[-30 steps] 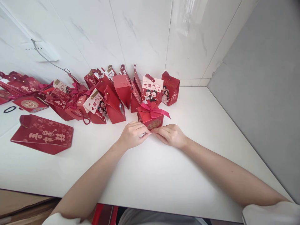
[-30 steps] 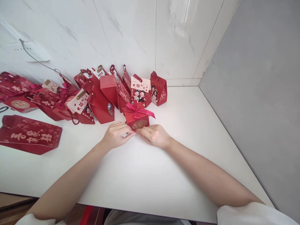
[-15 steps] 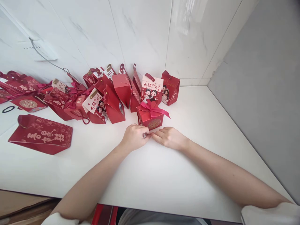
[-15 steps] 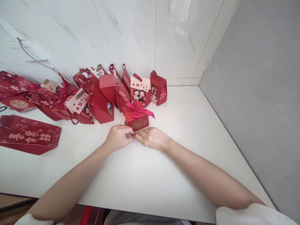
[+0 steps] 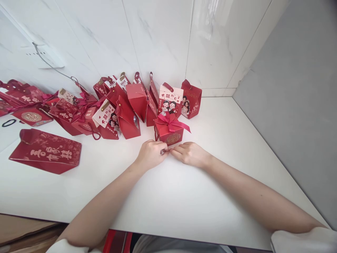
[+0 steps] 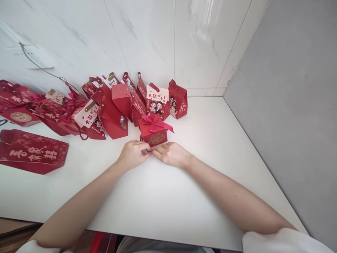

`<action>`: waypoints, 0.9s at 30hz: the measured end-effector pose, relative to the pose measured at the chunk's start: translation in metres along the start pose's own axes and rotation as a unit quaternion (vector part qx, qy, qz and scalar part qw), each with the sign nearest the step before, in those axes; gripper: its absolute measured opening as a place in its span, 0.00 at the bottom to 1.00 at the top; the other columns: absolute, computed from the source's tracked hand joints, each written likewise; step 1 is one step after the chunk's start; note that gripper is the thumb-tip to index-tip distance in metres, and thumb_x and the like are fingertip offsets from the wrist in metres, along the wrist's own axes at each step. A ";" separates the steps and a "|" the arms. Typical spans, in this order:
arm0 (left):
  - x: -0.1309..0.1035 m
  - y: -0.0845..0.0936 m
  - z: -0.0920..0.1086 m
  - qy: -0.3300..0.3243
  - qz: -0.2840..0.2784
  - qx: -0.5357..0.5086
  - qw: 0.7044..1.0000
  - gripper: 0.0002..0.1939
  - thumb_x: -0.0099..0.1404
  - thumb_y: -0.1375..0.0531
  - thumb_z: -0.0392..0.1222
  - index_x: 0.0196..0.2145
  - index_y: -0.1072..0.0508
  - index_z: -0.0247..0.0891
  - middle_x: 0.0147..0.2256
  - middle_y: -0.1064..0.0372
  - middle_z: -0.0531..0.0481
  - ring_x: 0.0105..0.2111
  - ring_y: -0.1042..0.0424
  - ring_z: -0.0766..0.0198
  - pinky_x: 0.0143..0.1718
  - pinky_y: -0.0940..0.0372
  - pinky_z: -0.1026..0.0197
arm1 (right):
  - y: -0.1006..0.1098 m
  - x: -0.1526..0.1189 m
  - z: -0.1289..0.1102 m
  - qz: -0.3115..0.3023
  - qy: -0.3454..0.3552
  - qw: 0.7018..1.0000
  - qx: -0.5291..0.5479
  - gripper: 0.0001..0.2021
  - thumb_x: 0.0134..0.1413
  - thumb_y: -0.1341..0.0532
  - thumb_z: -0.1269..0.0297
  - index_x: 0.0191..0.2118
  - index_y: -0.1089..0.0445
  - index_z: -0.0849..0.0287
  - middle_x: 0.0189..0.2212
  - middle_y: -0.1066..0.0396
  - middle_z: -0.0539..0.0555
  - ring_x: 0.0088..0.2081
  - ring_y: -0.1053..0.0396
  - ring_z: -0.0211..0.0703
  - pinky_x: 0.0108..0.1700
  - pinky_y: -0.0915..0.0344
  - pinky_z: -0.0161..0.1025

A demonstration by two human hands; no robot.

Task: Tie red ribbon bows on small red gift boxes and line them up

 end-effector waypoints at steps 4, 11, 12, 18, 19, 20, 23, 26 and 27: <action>0.001 0.000 0.000 0.032 -0.016 -0.027 0.999 0.06 0.55 0.38 0.36 0.22 0.26 0.43 0.21 0.26 0.55 0.21 0.31 0.63 0.31 0.38 0.58 | -0.001 0.001 -0.002 -0.002 0.007 1.000 0.004 0.09 0.63 0.48 0.81 0.38 0.34 0.63 0.24 0.32 0.47 0.23 0.34 0.37 0.26 0.42 0.38; 0.000 0.001 -0.002 0.173 -0.053 -0.138 0.974 0.04 0.54 0.35 0.39 0.22 0.24 0.41 0.24 0.25 0.55 0.24 0.29 0.64 0.28 0.36 0.62 | 0.003 0.003 -0.001 0.018 -0.004 1.000 -0.005 0.11 0.62 0.49 0.81 0.34 0.36 0.60 0.22 0.33 0.46 0.22 0.36 0.36 0.25 0.41 0.38; 0.000 0.001 -0.001 0.177 -0.057 -0.138 0.973 0.04 0.54 0.36 0.39 0.22 0.24 0.41 0.24 0.25 0.56 0.24 0.29 0.65 0.28 0.36 0.63 | 0.003 0.003 -0.001 0.021 -0.005 1.000 -0.002 0.11 0.62 0.49 0.82 0.33 0.36 0.60 0.22 0.33 0.46 0.22 0.36 0.36 0.25 0.41 0.38; 0.002 0.002 0.002 0.110 -0.039 -0.094 0.989 0.04 0.58 0.36 0.36 0.26 0.26 0.41 0.26 0.26 0.57 0.26 0.29 0.67 0.32 0.35 0.64 | -0.002 0.000 0.005 0.024 -0.069 0.994 0.077 0.09 0.65 0.48 0.73 0.35 0.34 0.58 0.24 0.29 0.48 0.22 0.35 0.36 0.26 0.42 0.36; 0.003 0.004 0.003 0.075 -0.017 -0.091 0.993 0.04 0.59 0.36 0.37 0.27 0.26 0.41 0.26 0.26 0.56 0.27 0.29 0.67 0.33 0.35 0.63 | -0.003 -0.002 0.009 0.023 -0.108 0.989 0.100 0.08 0.64 0.47 0.71 0.34 0.34 0.58 0.24 0.29 0.47 0.22 0.36 0.35 0.26 0.43 0.35; 0.004 0.007 0.004 0.041 0.014 -0.087 0.995 0.05 0.60 0.35 0.38 0.27 0.28 0.41 0.26 0.27 0.56 0.28 0.29 0.66 0.33 0.35 0.63 | -0.005 -0.004 0.013 0.020 -0.151 0.980 0.124 0.07 0.63 0.47 0.70 0.34 0.34 0.57 0.23 0.29 0.47 0.21 0.36 0.35 0.26 0.44 0.35; 0.005 0.021 0.000 -0.003 0.168 -0.068 0.984 0.11 0.58 0.32 0.43 0.30 0.31 0.40 0.28 0.30 0.53 0.32 0.30 0.63 0.38 0.34 0.59 | -0.010 -0.012 0.025 0.007 -0.279 0.940 0.197 0.05 0.59 0.46 0.69 0.34 0.33 0.57 0.23 0.28 0.47 0.22 0.35 0.35 0.27 0.43 0.34; 0.005 0.024 -0.018 0.040 0.246 -0.111 0.962 0.32 0.49 0.27 0.50 0.48 0.34 0.41 0.48 0.32 0.42 0.51 0.31 0.52 0.51 0.35 0.50 | -0.015 -0.019 0.035 -0.016 -0.383 0.896 0.224 0.11 0.63 0.45 0.61 0.29 0.33 0.56 0.21 0.29 0.48 0.22 0.34 0.37 0.28 0.43 0.34; 0.006 0.020 -0.026 0.064 0.223 -0.152 0.961 0.44 0.47 0.26 0.52 0.57 0.39 0.42 0.57 0.38 0.37 0.59 0.37 0.47 0.57 0.39 0.45 | -0.017 -0.021 0.038 -0.023 -0.411 0.883 0.224 0.15 0.63 0.45 0.57 0.27 0.34 0.56 0.20 0.30 0.48 0.22 0.34 0.37 0.28 0.43 0.35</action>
Point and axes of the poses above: each hand's wrist, its own x-axis towards the middle knuckle, its own y-axis out of the back of the hand, z = x × y, the point moved 4 cm from there along x, towards the middle knuckle
